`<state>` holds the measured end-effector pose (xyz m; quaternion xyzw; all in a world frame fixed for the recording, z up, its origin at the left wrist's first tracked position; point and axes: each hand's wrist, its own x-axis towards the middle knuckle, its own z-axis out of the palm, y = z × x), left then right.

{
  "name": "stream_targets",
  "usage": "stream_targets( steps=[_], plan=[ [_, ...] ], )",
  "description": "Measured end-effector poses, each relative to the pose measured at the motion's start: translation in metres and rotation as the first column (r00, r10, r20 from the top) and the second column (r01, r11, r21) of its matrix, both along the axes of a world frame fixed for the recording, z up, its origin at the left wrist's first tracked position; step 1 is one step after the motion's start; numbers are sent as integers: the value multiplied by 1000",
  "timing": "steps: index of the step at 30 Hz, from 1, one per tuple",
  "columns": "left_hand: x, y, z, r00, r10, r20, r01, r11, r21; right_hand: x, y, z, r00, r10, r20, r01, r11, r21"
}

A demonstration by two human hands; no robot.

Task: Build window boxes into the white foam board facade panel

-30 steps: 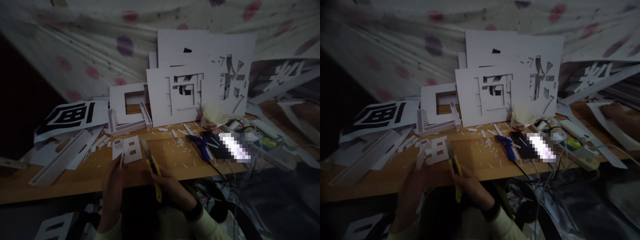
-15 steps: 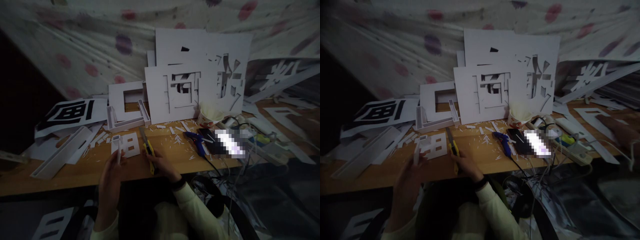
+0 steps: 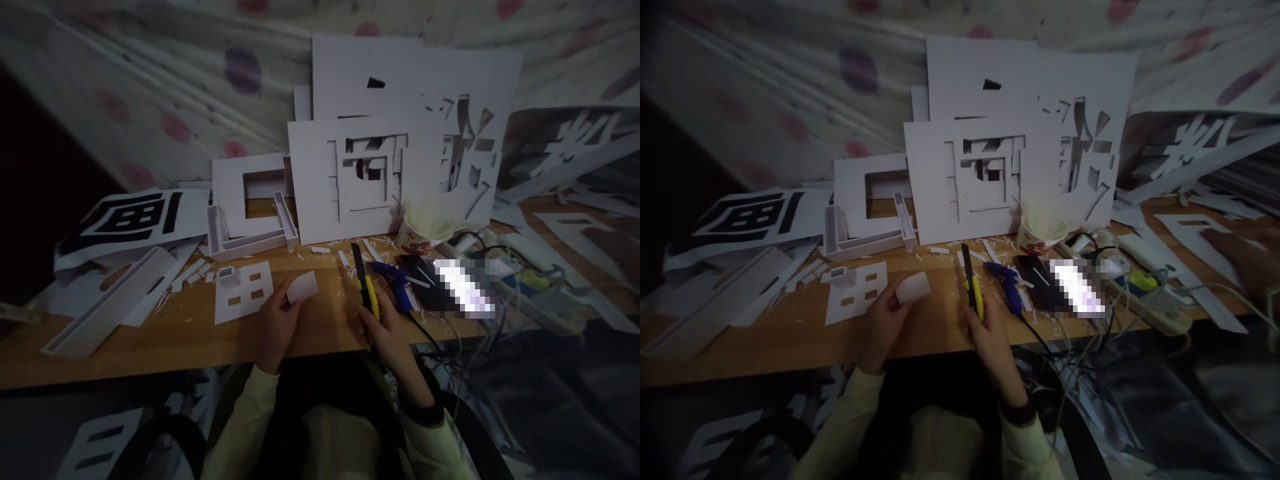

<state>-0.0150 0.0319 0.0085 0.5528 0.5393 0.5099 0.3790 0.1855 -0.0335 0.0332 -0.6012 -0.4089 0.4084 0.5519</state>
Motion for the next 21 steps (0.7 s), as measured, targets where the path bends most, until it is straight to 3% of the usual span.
stream_targets(
  steps=[3, 6, 11, 15, 18, 21],
  plan=[
    [-8, -2, -4, 998, 56, -1, -56, 998, 29, -2, 4, -11, 999, 49, -25, -50, 997, -52],
    [-21, -9, -7, 985, 154, 77, -157, 987, 31, -3, 26, -19, 993, 115, -18, -116, 992, -43],
    [-31, -19, -8, 963, 266, 50, -267, 964, 21, 9, 54, -15, 993, 26, 111, -30, 999, 32],
    [-19, -10, -4, 989, 127, -79, -130, 991, -29, 24, 33, -9, 989, -25, 144, 16, 998, 65],
    [-9, 1, -1, 960, 27, -278, -41, 998, -43, 22, 12, -12, 1000, 19, -8, -19, 999, -37],
    [-6, 8, -1, 908, 13, -420, 2, 999, 34, 13, 0, -18, 991, 3, -130, -13, 997, -78]
  ],
)
